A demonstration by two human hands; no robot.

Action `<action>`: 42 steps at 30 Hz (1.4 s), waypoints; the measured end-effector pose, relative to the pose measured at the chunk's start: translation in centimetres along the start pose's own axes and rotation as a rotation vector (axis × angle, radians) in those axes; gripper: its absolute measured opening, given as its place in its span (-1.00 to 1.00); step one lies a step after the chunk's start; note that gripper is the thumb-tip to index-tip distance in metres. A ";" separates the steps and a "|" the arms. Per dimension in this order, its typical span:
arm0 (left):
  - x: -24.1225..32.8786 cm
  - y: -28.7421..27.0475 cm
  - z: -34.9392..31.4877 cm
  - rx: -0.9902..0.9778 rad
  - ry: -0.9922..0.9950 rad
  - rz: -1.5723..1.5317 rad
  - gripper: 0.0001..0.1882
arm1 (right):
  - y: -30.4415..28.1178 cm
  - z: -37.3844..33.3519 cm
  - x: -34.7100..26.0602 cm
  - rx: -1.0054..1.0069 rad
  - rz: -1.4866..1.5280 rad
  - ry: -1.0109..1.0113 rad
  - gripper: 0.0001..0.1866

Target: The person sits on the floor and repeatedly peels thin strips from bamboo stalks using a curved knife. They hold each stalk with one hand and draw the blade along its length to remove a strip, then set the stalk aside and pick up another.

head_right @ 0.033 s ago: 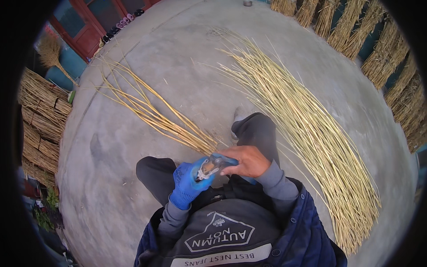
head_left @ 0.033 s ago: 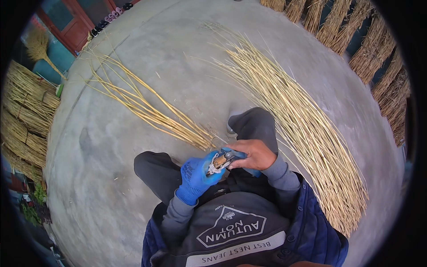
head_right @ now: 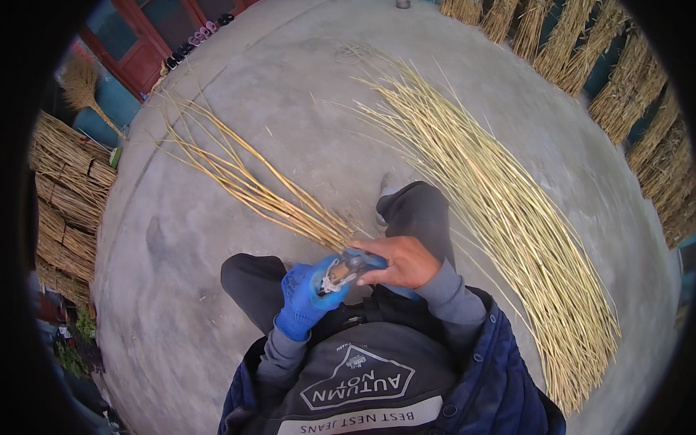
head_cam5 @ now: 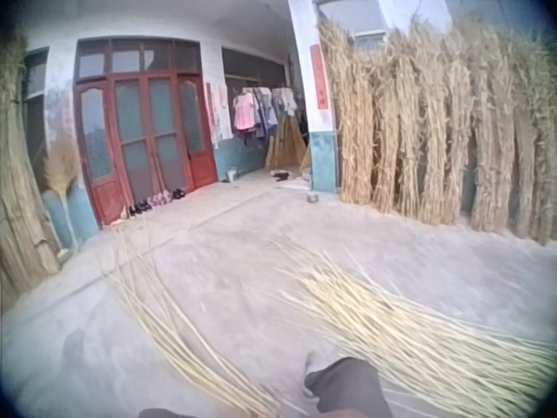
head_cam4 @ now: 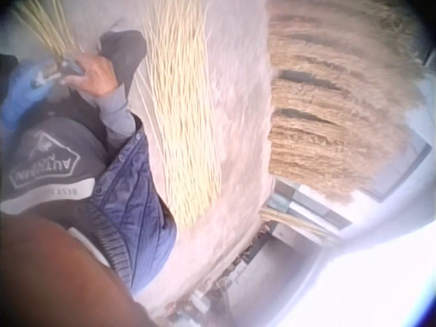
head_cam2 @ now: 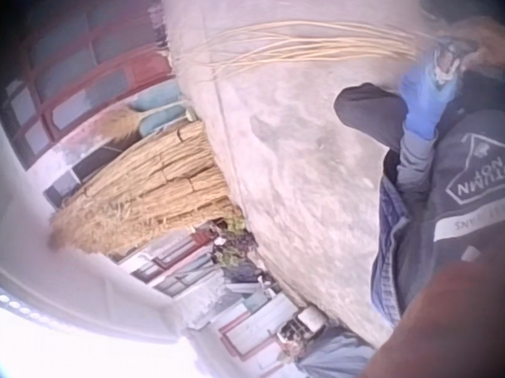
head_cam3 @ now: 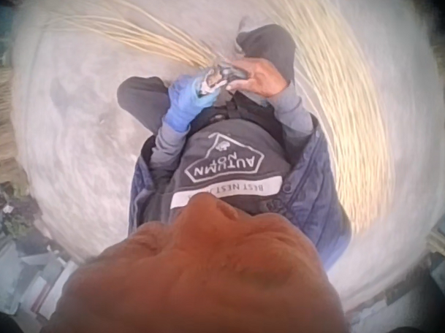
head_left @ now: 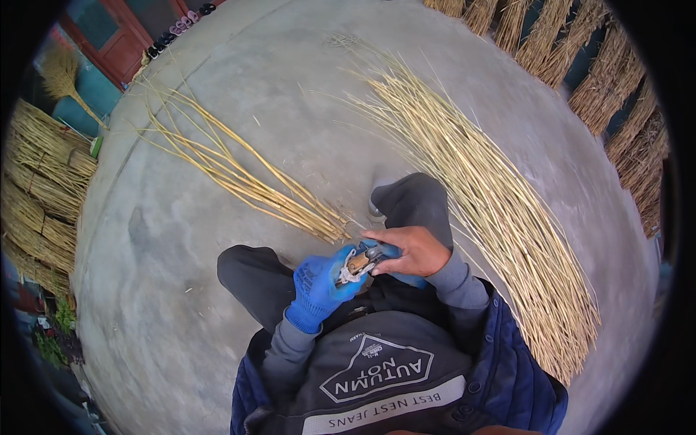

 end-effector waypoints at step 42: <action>2.4 0.0 -1.4 -0.091 0.031 0.005 -0.36 | 1.1 -2.3 -0.5 -0.038 0.441 -0.109 -0.62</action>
Point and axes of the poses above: each hand's wrist, its own z-axis towards the middle knuckle, its own y-axis out of the palm, x = y × z, the point moved 2 cm from there along z, towards the middle knuckle, and after that the axes turned 5 degrees about z, right-handed, at the moved point
